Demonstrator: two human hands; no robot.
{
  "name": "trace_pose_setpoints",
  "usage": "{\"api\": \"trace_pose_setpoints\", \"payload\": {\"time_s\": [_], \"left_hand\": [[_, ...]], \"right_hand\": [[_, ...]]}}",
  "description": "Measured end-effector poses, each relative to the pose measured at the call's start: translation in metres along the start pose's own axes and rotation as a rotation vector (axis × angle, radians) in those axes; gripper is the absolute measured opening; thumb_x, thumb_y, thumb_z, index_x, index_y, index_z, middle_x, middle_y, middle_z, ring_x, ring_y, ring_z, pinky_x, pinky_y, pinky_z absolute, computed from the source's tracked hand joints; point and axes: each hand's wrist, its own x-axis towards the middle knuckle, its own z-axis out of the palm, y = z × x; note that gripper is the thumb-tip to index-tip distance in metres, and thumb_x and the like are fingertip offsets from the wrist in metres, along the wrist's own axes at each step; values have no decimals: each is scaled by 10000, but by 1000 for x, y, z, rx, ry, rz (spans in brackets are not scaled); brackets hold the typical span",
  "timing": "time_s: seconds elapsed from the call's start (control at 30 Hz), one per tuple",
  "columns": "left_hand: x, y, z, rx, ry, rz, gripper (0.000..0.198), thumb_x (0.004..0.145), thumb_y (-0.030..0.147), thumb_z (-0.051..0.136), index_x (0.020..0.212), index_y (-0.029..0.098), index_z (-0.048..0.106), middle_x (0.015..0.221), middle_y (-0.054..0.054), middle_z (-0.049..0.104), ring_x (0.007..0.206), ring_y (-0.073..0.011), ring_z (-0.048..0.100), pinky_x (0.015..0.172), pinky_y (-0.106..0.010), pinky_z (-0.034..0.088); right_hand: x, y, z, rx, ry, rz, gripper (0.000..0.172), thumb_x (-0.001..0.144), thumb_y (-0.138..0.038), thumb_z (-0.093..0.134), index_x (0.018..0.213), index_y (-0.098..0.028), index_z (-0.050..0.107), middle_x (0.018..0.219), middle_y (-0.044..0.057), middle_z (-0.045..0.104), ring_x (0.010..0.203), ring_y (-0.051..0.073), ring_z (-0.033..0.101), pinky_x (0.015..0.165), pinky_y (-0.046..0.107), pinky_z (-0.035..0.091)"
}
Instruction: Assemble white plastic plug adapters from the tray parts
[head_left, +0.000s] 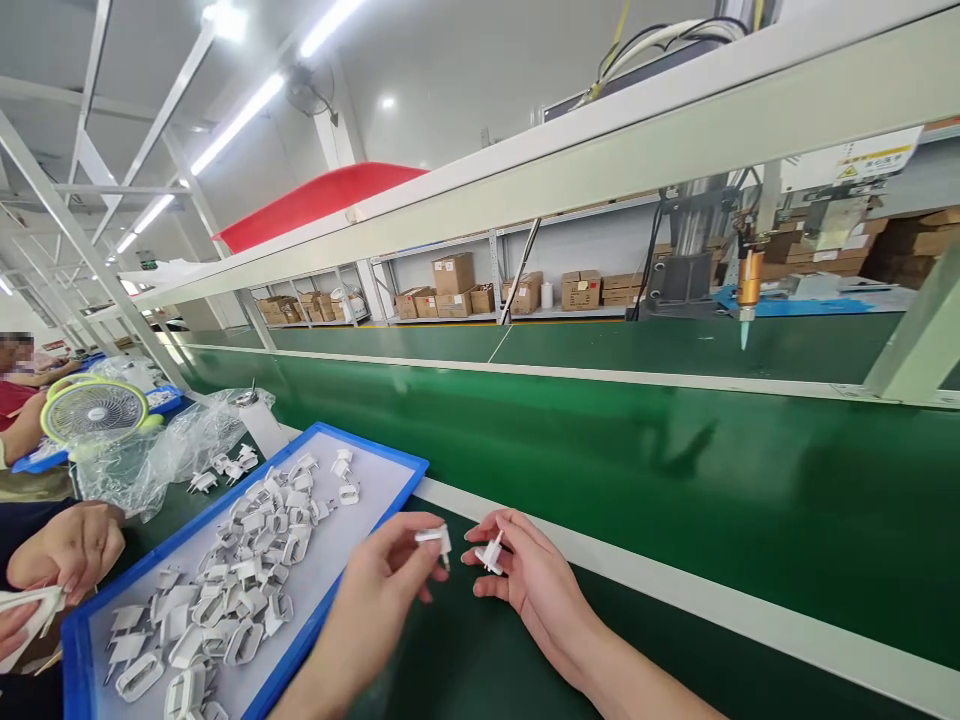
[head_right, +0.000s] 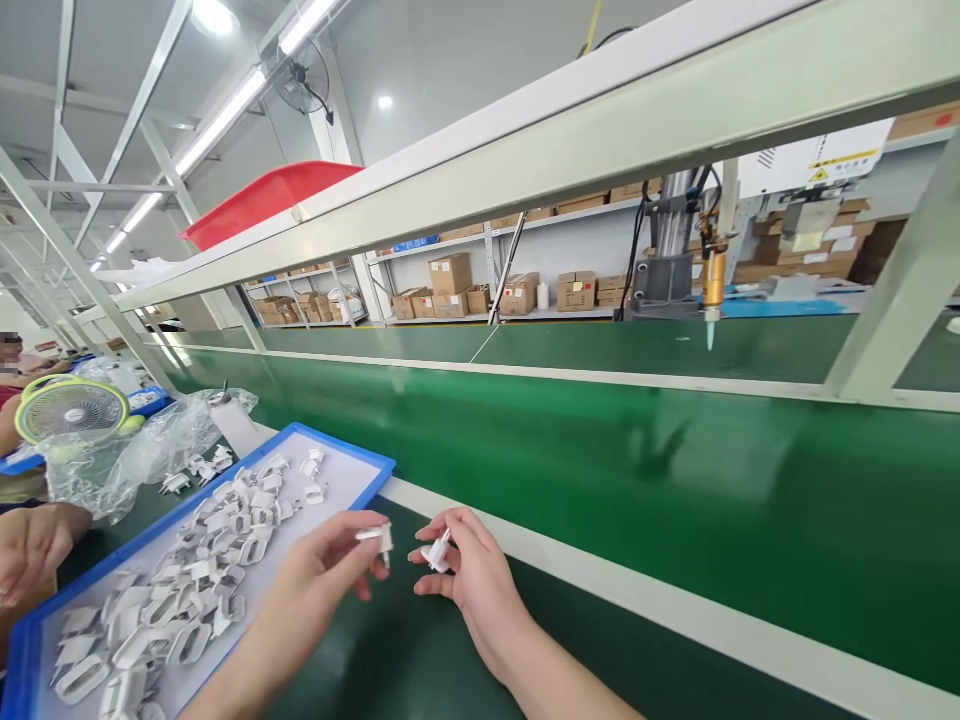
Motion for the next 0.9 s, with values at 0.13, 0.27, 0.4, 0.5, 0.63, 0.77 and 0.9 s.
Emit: {"api": "trace_pose_setpoints", "payload": {"time_s": [0.13,0.27,0.4,0.5,0.63,0.77,0.9], "left_hand": [[14,-6,38,-309,22,23,501,766,487,775,1103,127,684,1016,-116,721,924,-229,665,822,-304,529],[22,-2,46,-413,-23,7,453,774,419,810,1125,148,714,1174,-120,703,1175,-271,614,1066,-365,435],[17,-7,45,-446,-35,-27,449,819,450,782,1161,168,711,1235,-117,682,1253,-291,574,1118,-393,401],[10,-18,38,-386,-47,-39,464,853,475,754,1216,193,694,1281,-100,666,1270,-273,576,1094,-342,453],[1,-35,14,-25,-40,15,420,929,505,660,1286,284,663,1287,-25,670,1225,-203,614,1065,-250,478],[-6,-48,-7,203,-29,64,300,992,476,564,1209,305,681,1162,15,715,1085,-151,677,931,-169,520],[-4,-52,-11,297,-61,86,254,1038,431,482,1046,262,672,976,14,701,869,-117,675,718,-146,511]], "right_hand": [[-4,-2,0,-5,-38,-1,358,817,-507,704,826,-173,577,756,31,604,657,161,573,455,204,441],[-5,-4,0,-46,-66,-17,464,879,-623,672,826,-185,529,652,-29,519,474,80,394,377,151,204],[-3,-5,-2,-87,-70,-41,527,844,-661,738,821,-179,527,632,-37,505,471,71,381,382,147,193],[-2,-3,-2,-97,-94,-31,520,850,-646,749,818,-169,546,647,-25,526,480,74,398,389,156,251],[-5,3,1,-141,-199,11,443,885,-576,749,931,-165,592,675,-20,563,466,77,438,402,170,291],[-10,9,3,-339,-218,45,391,937,-545,702,907,-171,593,683,-2,613,488,91,485,434,186,290],[-12,8,4,-583,-109,-18,404,1002,-552,607,847,-178,612,637,-7,596,536,110,501,516,216,348]]}}
